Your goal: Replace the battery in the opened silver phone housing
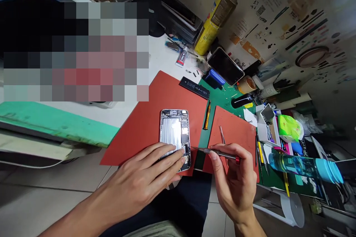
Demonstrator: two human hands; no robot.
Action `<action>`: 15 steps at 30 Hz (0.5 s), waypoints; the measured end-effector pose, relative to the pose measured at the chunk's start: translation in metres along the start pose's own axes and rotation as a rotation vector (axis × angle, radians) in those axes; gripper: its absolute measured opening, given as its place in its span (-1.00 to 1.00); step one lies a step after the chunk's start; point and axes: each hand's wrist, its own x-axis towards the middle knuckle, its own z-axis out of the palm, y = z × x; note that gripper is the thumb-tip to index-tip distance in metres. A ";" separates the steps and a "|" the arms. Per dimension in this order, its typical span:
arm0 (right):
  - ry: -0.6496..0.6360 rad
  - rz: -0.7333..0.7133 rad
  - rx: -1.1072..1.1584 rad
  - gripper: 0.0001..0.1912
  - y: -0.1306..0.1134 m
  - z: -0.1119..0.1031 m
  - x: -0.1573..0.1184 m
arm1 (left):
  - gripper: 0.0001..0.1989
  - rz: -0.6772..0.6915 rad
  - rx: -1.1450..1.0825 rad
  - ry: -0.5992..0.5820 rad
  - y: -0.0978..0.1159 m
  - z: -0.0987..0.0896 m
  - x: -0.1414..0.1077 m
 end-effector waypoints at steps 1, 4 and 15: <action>-0.023 -0.007 -0.007 -0.61 -0.001 -0.001 0.001 | -0.70 0.003 -0.005 -0.003 0.000 0.000 -0.001; -0.061 -0.027 -0.035 -0.63 -0.004 0.000 0.006 | -0.68 0.004 -0.015 -0.015 -0.001 0.002 -0.004; -0.078 -0.077 -0.079 -0.63 -0.012 0.003 0.013 | -0.67 0.044 -0.022 -0.031 -0.003 0.004 -0.007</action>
